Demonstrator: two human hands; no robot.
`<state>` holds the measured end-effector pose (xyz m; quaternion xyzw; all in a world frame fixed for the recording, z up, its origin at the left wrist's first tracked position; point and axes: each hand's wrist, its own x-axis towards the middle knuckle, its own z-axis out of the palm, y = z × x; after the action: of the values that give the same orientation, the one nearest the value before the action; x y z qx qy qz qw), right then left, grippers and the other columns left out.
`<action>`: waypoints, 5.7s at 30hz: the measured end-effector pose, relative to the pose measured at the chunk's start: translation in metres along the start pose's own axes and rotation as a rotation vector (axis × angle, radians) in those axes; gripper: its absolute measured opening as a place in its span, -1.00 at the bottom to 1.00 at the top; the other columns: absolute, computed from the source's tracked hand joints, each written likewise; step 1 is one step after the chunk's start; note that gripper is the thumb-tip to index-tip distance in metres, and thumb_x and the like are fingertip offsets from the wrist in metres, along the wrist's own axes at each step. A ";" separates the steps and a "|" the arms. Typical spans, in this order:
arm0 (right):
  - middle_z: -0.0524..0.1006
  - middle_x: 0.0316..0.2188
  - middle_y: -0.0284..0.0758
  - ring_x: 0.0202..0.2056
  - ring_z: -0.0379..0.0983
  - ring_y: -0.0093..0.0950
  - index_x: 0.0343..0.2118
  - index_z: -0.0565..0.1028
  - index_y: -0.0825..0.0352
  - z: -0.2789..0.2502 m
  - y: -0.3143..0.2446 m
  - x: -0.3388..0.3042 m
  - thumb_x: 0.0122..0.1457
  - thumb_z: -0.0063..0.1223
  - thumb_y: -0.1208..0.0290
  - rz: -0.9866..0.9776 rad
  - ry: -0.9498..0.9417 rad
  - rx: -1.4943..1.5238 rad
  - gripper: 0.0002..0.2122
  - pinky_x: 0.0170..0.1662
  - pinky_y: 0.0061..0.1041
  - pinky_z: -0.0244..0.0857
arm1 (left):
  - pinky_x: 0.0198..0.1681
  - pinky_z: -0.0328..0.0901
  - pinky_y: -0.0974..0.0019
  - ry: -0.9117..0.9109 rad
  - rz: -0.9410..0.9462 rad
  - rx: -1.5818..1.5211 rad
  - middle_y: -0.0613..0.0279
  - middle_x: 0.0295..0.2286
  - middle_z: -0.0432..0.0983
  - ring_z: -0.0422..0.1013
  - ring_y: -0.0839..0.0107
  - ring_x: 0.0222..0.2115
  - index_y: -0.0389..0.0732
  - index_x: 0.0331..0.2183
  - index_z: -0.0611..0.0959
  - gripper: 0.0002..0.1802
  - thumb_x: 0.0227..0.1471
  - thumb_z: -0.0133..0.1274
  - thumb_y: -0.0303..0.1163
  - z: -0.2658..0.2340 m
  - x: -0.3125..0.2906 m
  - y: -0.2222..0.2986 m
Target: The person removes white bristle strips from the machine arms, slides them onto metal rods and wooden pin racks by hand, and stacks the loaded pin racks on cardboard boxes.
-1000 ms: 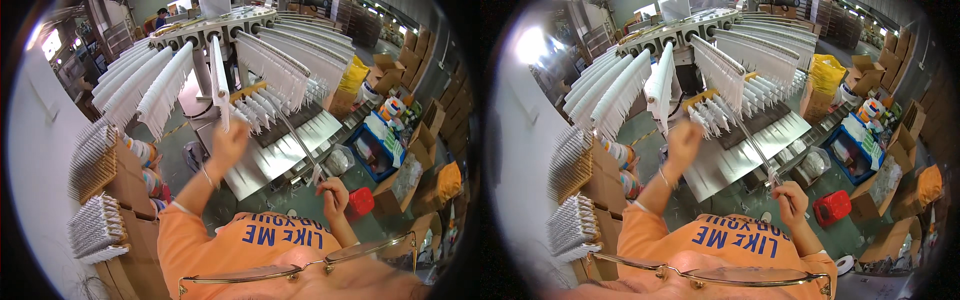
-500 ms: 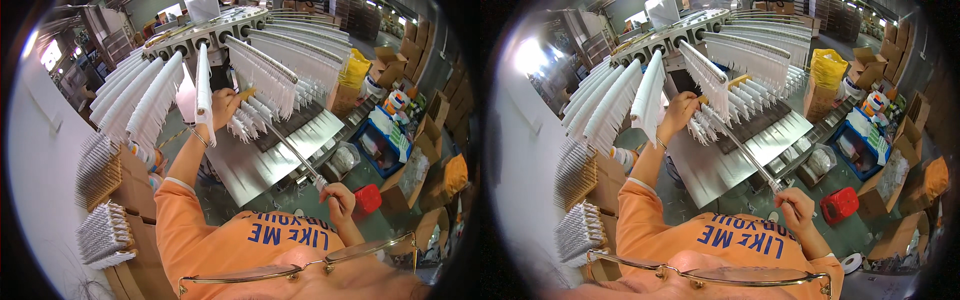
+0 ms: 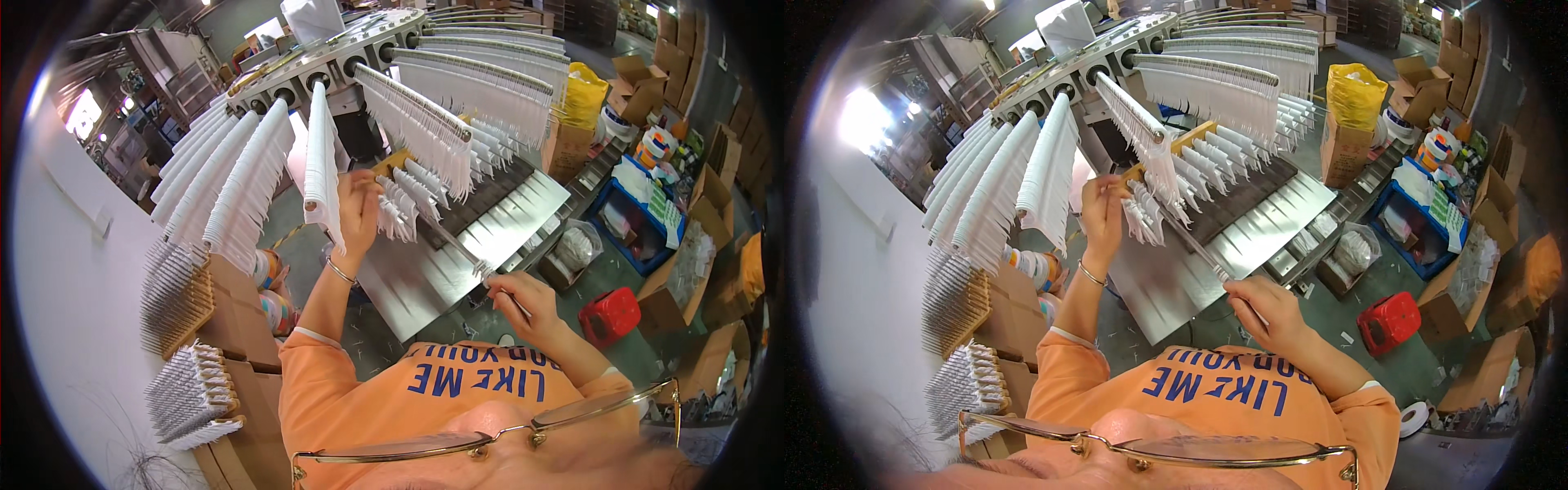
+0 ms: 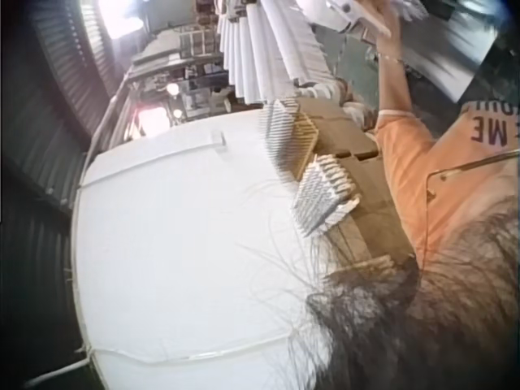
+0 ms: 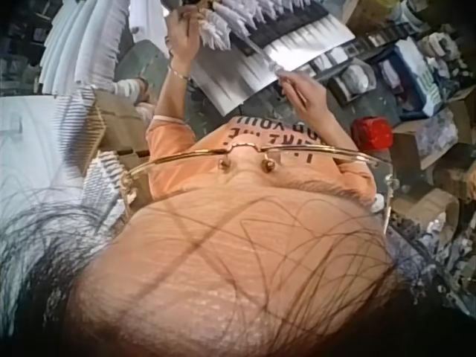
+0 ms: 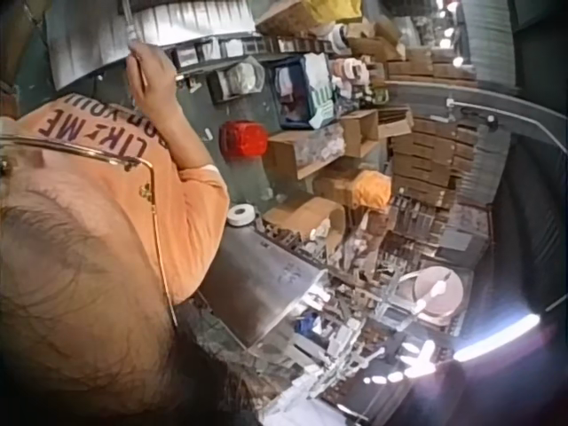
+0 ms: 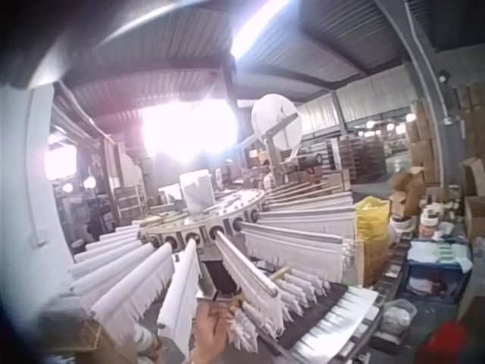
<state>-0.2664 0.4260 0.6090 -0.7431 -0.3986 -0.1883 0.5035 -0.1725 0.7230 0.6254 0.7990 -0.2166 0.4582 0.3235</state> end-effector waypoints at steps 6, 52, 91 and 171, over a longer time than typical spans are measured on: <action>0.45 -0.60 -0.26 -0.60 0.39 -0.47 -0.34 0.43 0.43 0.000 -0.001 -0.011 -0.02 -0.03 0.64 0.037 -0.001 0.059 -0.86 -0.55 -0.61 0.24 | -0.21 0.12 0.22 -0.270 0.191 0.097 0.14 -0.40 0.40 0.27 0.20 -0.34 -0.25 -0.55 0.54 -0.91 -0.14 -0.08 -0.51 -0.004 0.004 -0.006; 0.43 -0.48 -0.26 -0.54 0.39 -0.56 -0.32 0.40 0.46 0.024 -0.032 0.021 0.01 -0.13 0.64 0.090 -0.045 0.112 -0.85 -0.46 -0.66 0.24 | -0.55 0.11 0.62 0.169 -0.974 -1.012 0.46 -0.53 0.41 0.25 0.73 -0.58 -0.27 -0.31 0.53 -0.76 0.09 -0.15 -0.33 0.025 -0.056 -0.037; 0.41 -0.49 -0.21 -0.55 0.34 -0.52 -0.34 0.36 0.48 0.012 -0.023 -0.048 0.16 -0.25 0.44 0.240 0.341 0.620 -0.81 -0.49 -0.59 0.24 | -0.48 0.07 0.52 -0.160 -0.520 -0.633 0.37 -0.62 0.21 0.16 0.58 -0.57 -0.29 -0.58 0.39 -0.81 0.04 -0.15 -0.47 0.011 -0.064 0.036; 0.31 -0.49 -0.30 -0.60 0.21 -0.61 -0.41 0.26 0.37 -0.012 -0.011 -0.078 0.18 -0.28 0.37 0.320 0.809 0.669 -0.84 -0.56 -0.69 0.09 | -0.40 0.18 0.50 -0.213 -0.298 -0.513 0.22 -0.54 0.35 0.26 0.51 -0.52 -0.37 -0.39 0.53 -0.78 0.04 -0.14 -0.43 0.033 -0.062 0.062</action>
<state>-0.3211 0.3858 0.5674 -0.4620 -0.0936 -0.2431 0.8478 -0.2232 0.6596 0.5786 0.7579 -0.2381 0.2498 0.5536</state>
